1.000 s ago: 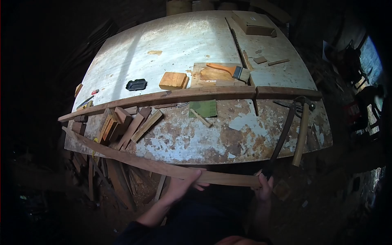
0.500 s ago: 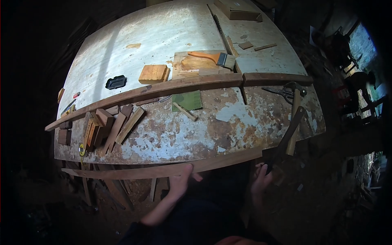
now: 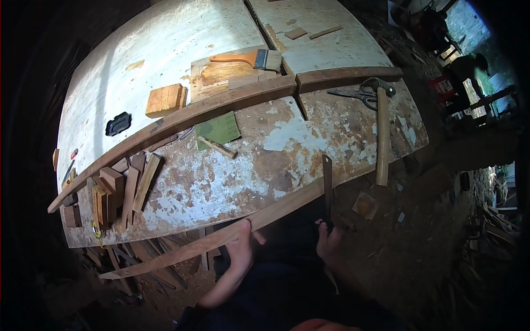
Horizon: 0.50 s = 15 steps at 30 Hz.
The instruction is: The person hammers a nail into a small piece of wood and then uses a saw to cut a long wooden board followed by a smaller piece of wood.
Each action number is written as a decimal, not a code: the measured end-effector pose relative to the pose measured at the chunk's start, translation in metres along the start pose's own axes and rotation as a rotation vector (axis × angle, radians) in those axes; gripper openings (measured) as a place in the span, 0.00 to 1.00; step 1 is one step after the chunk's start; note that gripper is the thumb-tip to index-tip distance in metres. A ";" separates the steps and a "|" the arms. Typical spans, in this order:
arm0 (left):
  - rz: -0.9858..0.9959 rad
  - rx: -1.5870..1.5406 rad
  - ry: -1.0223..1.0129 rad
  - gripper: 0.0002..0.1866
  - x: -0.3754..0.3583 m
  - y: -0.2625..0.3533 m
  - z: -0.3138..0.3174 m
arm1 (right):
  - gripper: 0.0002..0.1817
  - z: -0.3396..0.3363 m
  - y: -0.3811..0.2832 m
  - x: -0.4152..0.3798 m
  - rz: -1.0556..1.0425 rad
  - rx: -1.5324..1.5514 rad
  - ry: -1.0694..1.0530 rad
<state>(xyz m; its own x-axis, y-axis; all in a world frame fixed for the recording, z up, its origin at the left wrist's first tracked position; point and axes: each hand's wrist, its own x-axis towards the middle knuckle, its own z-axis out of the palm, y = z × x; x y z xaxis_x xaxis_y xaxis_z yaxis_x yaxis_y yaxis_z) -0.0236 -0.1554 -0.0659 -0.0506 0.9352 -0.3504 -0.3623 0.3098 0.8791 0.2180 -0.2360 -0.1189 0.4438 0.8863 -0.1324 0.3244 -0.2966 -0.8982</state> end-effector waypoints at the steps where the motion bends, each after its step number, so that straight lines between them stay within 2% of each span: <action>1: -0.005 -0.006 -0.012 0.12 0.000 -0.002 -0.001 | 0.12 -0.001 0.001 -0.003 -0.032 -0.019 0.019; 3: -0.013 -0.004 -0.043 0.12 0.002 -0.006 -0.005 | 0.12 0.001 0.001 0.000 -0.122 -0.049 0.054; 11: -0.024 -0.053 -0.029 0.15 0.007 0.005 0.001 | 0.11 0.009 0.038 0.006 -0.134 -0.127 0.105; 12: -0.076 -0.051 -0.046 0.14 0.008 0.001 -0.004 | 0.10 0.009 0.035 0.006 -0.130 -0.114 0.109; 15: 0.001 0.066 -0.079 0.14 0.008 -0.007 -0.010 | 0.09 0.013 0.033 0.010 -0.042 -0.083 0.099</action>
<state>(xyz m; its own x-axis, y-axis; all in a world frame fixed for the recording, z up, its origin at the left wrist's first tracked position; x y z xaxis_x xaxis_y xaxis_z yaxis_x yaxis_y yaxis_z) -0.0306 -0.1517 -0.0786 0.0236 0.9454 -0.3251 -0.3000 0.3169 0.8998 0.2217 -0.2325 -0.1555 0.5068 0.8606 -0.0498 0.4109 -0.2919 -0.8637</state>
